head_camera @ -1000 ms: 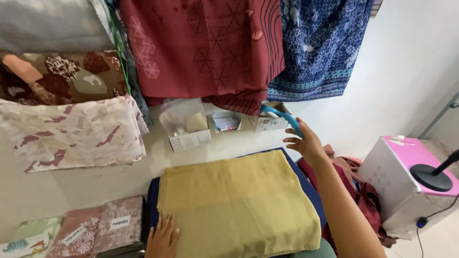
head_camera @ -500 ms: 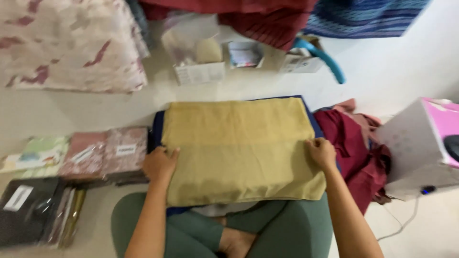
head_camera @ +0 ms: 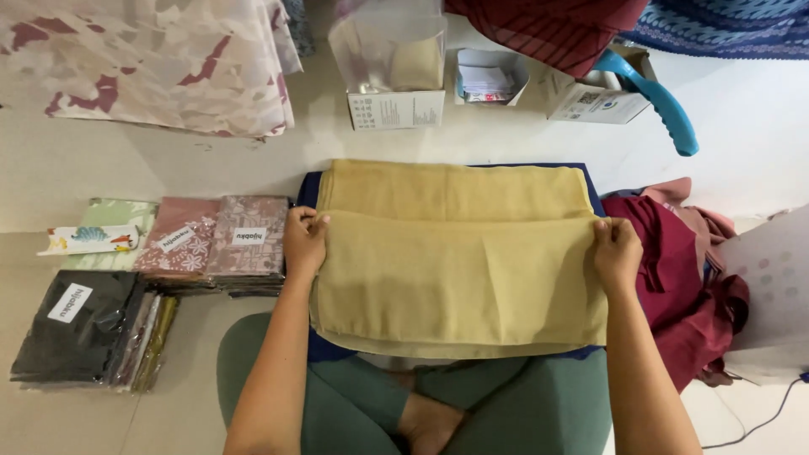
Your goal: Cleaning a yellow cloth with a lint roller and folding it neatly
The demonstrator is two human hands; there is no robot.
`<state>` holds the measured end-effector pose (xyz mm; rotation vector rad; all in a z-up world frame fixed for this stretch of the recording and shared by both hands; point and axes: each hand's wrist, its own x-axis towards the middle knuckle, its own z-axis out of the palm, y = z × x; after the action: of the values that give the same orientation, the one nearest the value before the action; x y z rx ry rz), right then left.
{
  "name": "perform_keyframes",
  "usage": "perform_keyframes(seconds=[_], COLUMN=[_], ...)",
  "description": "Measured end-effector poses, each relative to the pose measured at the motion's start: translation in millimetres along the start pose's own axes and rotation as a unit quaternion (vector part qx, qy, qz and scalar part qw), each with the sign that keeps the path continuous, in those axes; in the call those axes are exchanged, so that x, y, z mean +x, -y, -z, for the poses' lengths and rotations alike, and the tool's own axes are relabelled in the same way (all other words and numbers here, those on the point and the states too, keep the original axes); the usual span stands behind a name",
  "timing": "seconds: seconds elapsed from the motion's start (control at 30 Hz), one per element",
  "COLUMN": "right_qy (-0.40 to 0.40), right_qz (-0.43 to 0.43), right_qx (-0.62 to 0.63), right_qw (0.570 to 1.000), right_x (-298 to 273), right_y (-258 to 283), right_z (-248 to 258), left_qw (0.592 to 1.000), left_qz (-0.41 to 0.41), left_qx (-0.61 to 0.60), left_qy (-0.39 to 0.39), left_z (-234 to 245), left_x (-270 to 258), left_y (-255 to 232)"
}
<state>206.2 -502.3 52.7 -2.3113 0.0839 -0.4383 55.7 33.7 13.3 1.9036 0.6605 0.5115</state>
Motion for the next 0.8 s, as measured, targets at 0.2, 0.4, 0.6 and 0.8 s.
perform_keyframes(seconds=[0.2,0.4,0.6,0.8], right_qy=[-0.062,-0.086,-0.082,-0.050], right_qz=[0.011,0.101,0.105,0.213], right_qx=[-0.013,-0.016,-0.083,-0.062], right_qw=[0.998,0.991,0.988,0.974], right_x=[15,27,12,-30], right_y=[-3,19,17,8], right_z=[-37,-39,-38,20], left_qw=[0.996,0.991,0.987,0.950], left_qz=[-0.049,-0.059,-0.093,-0.268], left_qx=[-0.001,0.022,0.071,0.152], left_qy=[-0.076,-0.116,-0.114,-0.051], left_z=[-11,-14,-16,35], left_x=[0,15,12,-46], left_y=[-18,-36,-17,-31])
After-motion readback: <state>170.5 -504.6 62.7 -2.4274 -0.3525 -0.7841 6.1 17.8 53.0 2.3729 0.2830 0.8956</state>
